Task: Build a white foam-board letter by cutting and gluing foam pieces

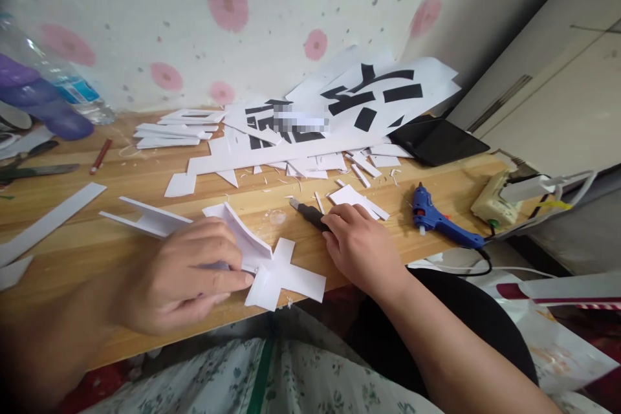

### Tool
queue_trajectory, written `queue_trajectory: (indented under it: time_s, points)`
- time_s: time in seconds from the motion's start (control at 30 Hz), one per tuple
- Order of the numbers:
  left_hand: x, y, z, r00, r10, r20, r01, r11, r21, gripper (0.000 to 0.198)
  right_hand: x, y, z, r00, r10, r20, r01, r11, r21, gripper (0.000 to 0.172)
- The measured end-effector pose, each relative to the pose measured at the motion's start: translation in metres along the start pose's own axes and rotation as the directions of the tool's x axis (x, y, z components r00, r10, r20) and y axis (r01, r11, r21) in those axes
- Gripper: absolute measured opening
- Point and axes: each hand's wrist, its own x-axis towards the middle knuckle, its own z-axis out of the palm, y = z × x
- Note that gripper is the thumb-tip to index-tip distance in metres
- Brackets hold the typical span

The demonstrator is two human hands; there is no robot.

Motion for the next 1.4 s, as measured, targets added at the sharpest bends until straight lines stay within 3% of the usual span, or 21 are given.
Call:
queue_trajectory:
  time_s: [0.13, 0.2, 0.33, 0.47, 0.73, 0.83, 0.9, 0.97, 1.03, 1.17, 1.4]
  points:
    - [0.000, 0.002, 0.001, 1.000, 0.007, 0.001, -0.007, 1.000, -0.029, 0.025, 0.012, 0.013, 0.002, 0.997, 0.077, 0.031, -0.078, 0.996, 0.040, 0.026]
    - [-0.001, 0.002, 0.002, 1.000, 0.009, 0.004, -0.009, 0.999, -0.042, 0.025, 0.026, 0.019, 0.002, 0.984, 0.136, 0.112, -0.145, 0.987, 0.075, 0.027]
    - [-0.003, 0.001, 0.004, 1.000, 0.005, 0.010, -0.005, 0.999, -0.046, 0.026, 0.057, 0.022, 0.004, 0.916, 0.271, 0.296, -0.298, 0.953, 0.049, 0.016]
    - [-0.004, -0.001, 0.004, 1.000, 0.022, 0.004, -0.021, 0.998, -0.055, 0.024, 0.073, 0.019, 0.013, 0.879, 0.324, 0.351, -0.340, 0.940, -0.015, 0.009]
    - [-0.002, -0.002, 0.004, 1.000, 0.005, 0.016, -0.004, 1.000, -0.022, 0.021, 0.076, 0.019, 0.014, 0.880, 0.335, 0.338, -0.337, 0.940, -0.054, 0.008]
    - [-0.003, -0.003, 0.004, 1.000, 0.002, 0.010, -0.002, 1.000, -0.024, 0.020, 0.068, 0.011, 0.000, 0.911, 0.347, 0.222, -0.379, 0.917, 0.122, 0.007]
    - [-0.004, -0.003, 0.005, 1.000, 0.004, 0.013, -0.004, 1.000, -0.029, 0.019, 0.058, 0.001, -0.011, 0.946, 0.289, 0.146, -0.324, 0.858, 0.399, 0.006]
    - [-0.004, -0.003, 0.005, 1.000, 0.001, 0.019, 0.000, 1.000, -0.030, 0.019, 0.047, -0.012, -0.023, 0.985, 0.137, 0.108, -0.174, 0.739, 0.651, 0.003]
    - [-0.004, -0.003, 0.005, 1.000, -0.004, 0.020, 0.004, 0.999, -0.031, 0.019, 0.037, -0.023, -0.032, 0.994, -0.042, 0.099, -0.050, 0.640, 0.766, 0.008]
    - [-0.004, -0.002, 0.005, 1.000, -0.006, 0.018, 0.006, 0.999, -0.037, 0.020, 0.027, -0.039, -0.037, 0.974, -0.204, 0.094, 0.035, 0.551, 0.834, 0.017]
    - [-0.001, -0.002, 0.004, 0.999, 0.000, 0.038, 0.002, 0.999, -0.038, 0.022, 0.024, -0.048, -0.030, 0.971, -0.194, 0.137, -0.012, 0.537, 0.844, 0.024]
